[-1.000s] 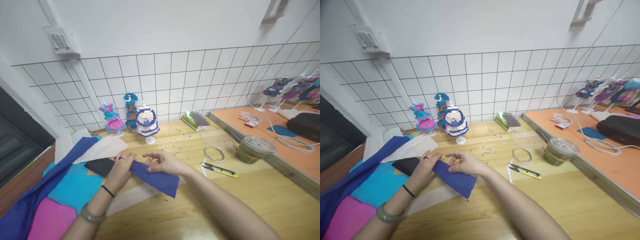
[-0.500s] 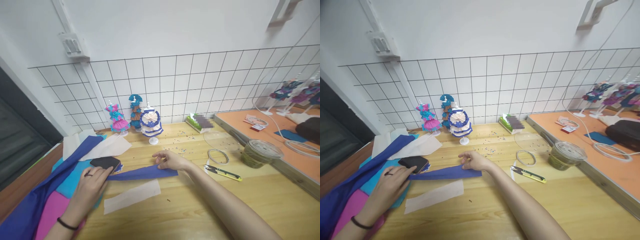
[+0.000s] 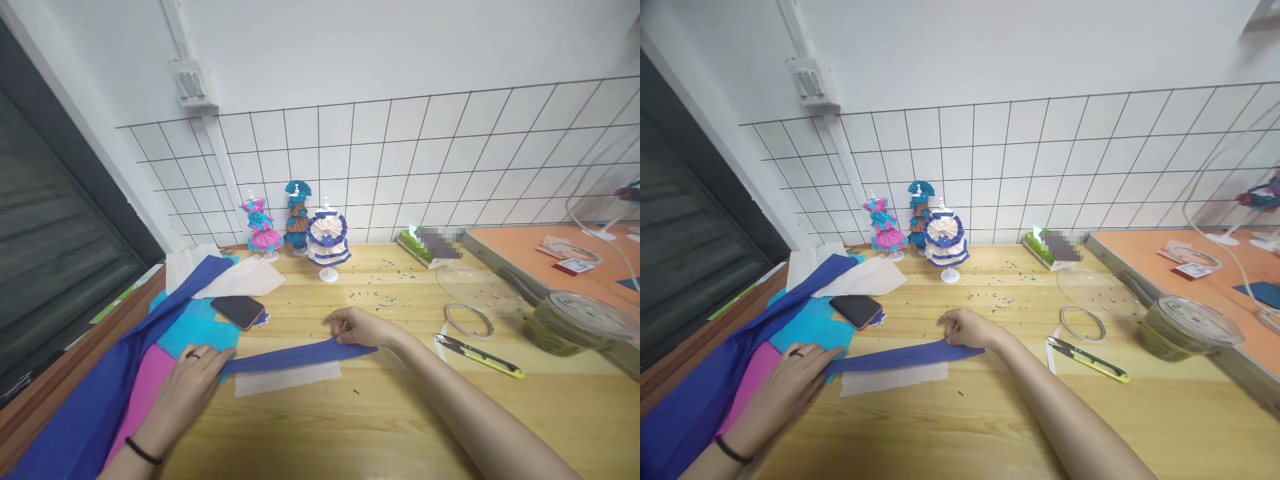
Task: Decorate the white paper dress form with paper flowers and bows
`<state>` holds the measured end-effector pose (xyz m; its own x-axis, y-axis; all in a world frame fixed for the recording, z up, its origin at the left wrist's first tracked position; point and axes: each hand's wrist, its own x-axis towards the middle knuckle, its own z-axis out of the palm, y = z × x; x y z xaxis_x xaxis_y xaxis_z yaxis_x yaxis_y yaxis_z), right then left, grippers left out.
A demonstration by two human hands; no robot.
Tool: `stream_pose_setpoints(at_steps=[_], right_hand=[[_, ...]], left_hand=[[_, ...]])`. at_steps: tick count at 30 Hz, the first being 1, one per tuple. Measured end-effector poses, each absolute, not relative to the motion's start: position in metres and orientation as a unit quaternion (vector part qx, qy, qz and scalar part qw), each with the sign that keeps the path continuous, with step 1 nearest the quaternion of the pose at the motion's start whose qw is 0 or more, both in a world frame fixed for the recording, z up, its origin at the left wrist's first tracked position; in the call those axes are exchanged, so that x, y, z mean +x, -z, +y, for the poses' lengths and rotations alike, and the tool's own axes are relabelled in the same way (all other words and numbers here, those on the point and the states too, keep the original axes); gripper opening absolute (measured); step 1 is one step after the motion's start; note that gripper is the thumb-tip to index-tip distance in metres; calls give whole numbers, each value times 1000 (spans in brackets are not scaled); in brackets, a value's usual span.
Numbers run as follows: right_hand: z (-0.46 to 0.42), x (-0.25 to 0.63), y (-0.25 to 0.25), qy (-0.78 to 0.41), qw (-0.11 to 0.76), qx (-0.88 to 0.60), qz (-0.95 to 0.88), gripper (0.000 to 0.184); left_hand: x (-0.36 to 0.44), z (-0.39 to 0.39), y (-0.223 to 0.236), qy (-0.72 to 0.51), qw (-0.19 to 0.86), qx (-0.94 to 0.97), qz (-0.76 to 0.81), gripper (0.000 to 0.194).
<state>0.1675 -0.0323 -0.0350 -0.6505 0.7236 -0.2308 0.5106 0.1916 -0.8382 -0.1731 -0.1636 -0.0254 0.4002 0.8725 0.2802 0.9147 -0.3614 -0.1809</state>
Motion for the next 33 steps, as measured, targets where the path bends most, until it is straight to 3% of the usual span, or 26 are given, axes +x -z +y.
stream_pose_setpoints(at_steps=[8,17,22,33], right_hand=[[-34,165,39,-479,84,-409,-772,46],[-38,163,34,-464,89,-403,-784,43],[-38,164,30,-427,87,-412,-800,43],[-64,157,-9,-339,129,-406,-839,39]], left_hand=[[-170,-170,24,94,67,-813,-570,50],[-86,-162,30,105,-15,-865,-490,35],[-64,-164,45,34,-81,-872,-482,58],[-65,-161,65,31,-1,-875,-484,57]])
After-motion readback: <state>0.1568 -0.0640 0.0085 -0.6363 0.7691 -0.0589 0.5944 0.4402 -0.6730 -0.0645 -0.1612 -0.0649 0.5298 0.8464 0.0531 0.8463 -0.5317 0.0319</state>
